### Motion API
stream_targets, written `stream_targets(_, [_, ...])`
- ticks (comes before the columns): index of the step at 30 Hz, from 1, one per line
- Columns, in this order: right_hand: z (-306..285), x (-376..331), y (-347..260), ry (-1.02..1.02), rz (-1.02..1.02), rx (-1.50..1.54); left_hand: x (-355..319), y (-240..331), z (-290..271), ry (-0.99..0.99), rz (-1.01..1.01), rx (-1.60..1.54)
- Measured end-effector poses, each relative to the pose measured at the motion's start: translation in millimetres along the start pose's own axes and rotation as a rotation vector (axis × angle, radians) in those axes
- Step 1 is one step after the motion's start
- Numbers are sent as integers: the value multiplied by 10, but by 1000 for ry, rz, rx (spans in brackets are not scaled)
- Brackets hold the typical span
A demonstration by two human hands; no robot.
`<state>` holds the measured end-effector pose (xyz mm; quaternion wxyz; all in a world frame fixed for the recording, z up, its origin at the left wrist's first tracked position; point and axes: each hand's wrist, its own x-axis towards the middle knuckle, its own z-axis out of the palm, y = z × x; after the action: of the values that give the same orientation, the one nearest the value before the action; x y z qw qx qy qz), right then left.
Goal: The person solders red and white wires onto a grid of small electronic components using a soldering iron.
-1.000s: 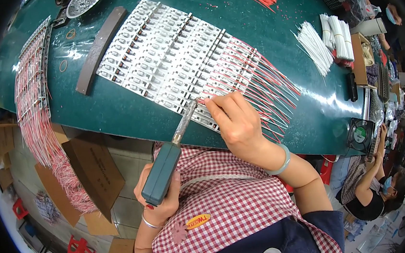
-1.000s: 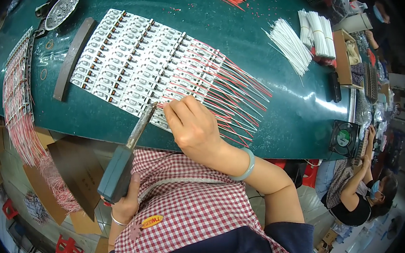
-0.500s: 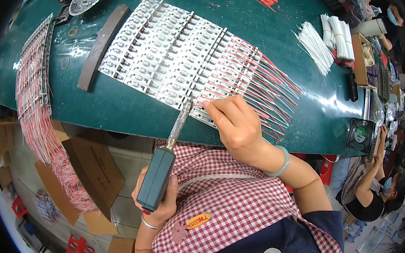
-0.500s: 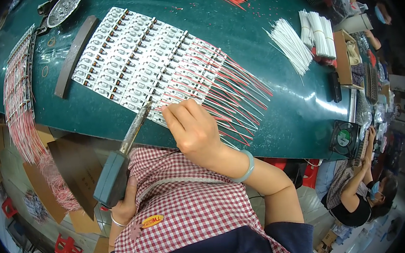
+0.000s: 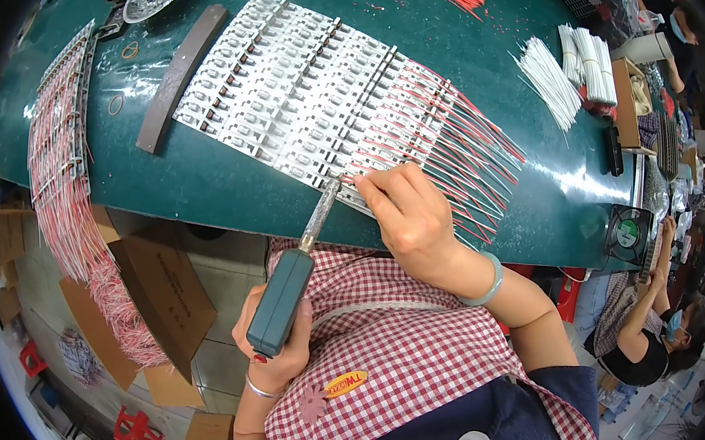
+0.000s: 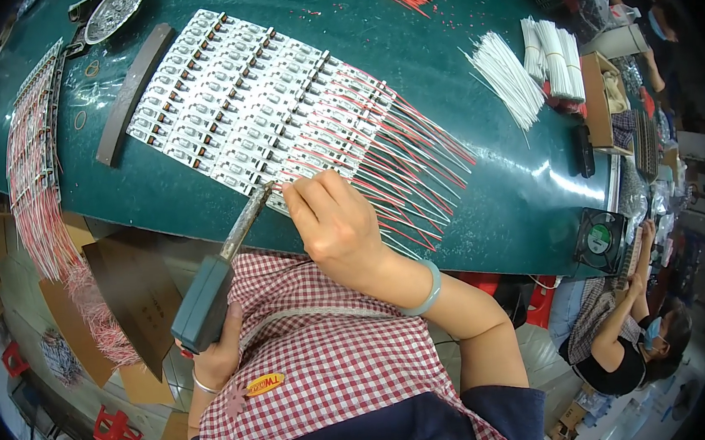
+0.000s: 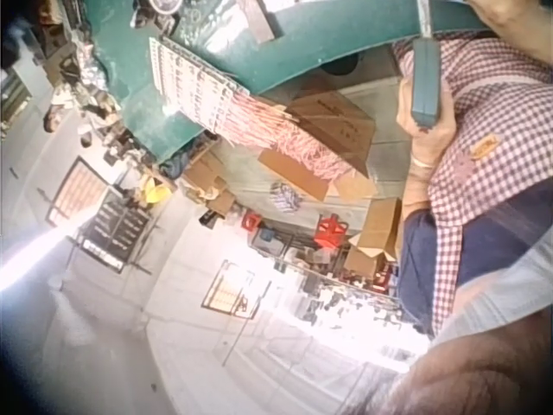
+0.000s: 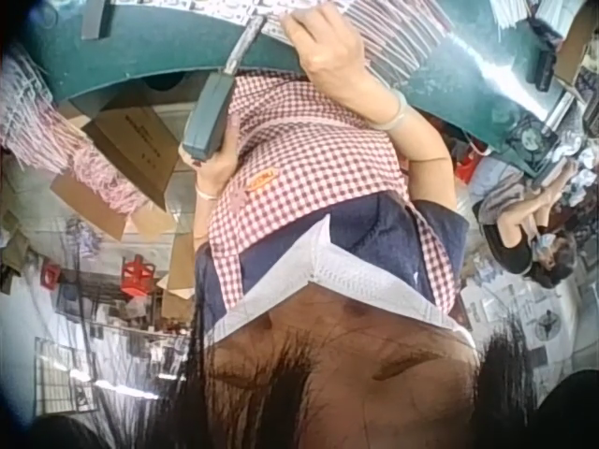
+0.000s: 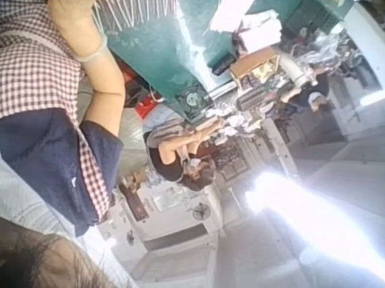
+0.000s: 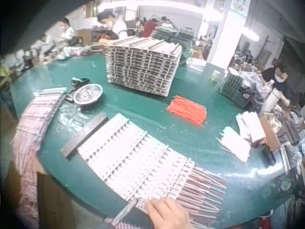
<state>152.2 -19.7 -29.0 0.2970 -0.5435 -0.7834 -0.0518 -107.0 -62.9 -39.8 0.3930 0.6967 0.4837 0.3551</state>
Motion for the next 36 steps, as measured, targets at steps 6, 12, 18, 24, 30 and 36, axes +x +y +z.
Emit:
stream_targets(6, [8, 5, -9, 0, 1, -8, -29, -36, 12, 29, -2, -37])
stream_targets(12, [18, -1, -5, -1, 9, -21, -84, -59, -34, 77, 10, -24])
stream_targets(18, [27, -5, -3, 5, 14, -14, -63, -46, -13, 81, 24, -21])
stream_targets(24, [32, 2, -3, 9, 11, -20, 15, -20, 32, 31, 26, -1])
stream_targets(30, [33, 2, -15, 5, 9, -45, 47, 7, 31, 5, 12, 27])
stream_targets(36, [33, -4, -18, 5, 13, -48, -55, -75, 33, 71, 29, -18])
